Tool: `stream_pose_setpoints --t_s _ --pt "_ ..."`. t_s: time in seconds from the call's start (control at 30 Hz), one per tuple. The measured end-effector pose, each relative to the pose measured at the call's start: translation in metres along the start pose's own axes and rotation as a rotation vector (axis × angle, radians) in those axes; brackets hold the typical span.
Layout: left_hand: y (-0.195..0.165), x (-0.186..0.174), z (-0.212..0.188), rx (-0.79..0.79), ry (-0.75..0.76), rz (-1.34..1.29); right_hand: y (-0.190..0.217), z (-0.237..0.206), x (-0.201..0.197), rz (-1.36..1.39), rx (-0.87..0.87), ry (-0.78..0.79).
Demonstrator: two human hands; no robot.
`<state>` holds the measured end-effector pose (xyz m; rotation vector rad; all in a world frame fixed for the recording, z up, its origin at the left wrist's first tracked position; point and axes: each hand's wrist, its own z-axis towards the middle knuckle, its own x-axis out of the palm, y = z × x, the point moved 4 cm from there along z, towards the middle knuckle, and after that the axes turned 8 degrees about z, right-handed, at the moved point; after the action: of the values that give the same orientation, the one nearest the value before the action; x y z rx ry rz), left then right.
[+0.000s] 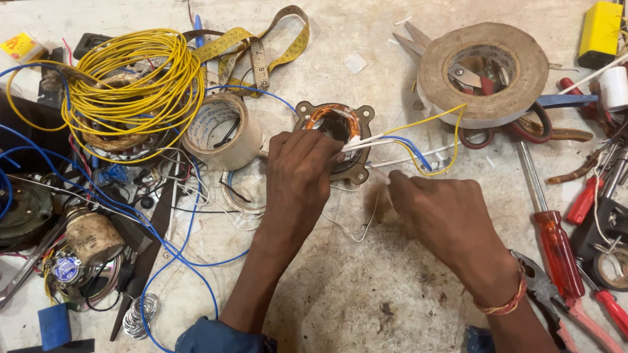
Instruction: The person twists and connects white and blue wires to a motor stator, then wraps the connection with white tape. The person uses scissors to cut the tape and continues to secure the wires around the stator.
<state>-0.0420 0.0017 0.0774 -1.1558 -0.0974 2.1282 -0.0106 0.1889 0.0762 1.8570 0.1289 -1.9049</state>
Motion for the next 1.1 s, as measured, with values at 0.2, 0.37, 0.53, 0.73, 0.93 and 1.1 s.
stream_pose_setpoints --t_s 0.2,0.37,0.53,0.73,0.93,1.1 --pt "0.0 0.001 0.0 0.004 0.018 0.019 0.011 0.003 -0.002 0.346 -0.156 -0.268" --pt "0.0 0.002 0.001 -0.006 0.022 0.019 0.017 0.007 0.011 0.28 -0.072 -0.236" --pt "-0.002 0.001 0.001 -0.017 0.026 0.028 0.025 0.003 0.016 0.225 -0.024 -0.269" --pt "-0.002 0.002 0.0 -0.018 0.024 0.032 0.028 0.004 0.021 0.123 -0.026 -0.211" --pt "-0.002 0.004 0.0 -0.025 0.049 0.05 0.016 0.007 0.023 0.225 0.014 -0.124" --pt "-0.002 0.003 0.0 -0.024 0.042 0.033 0.017 0.007 0.027 0.235 -0.054 -0.131"
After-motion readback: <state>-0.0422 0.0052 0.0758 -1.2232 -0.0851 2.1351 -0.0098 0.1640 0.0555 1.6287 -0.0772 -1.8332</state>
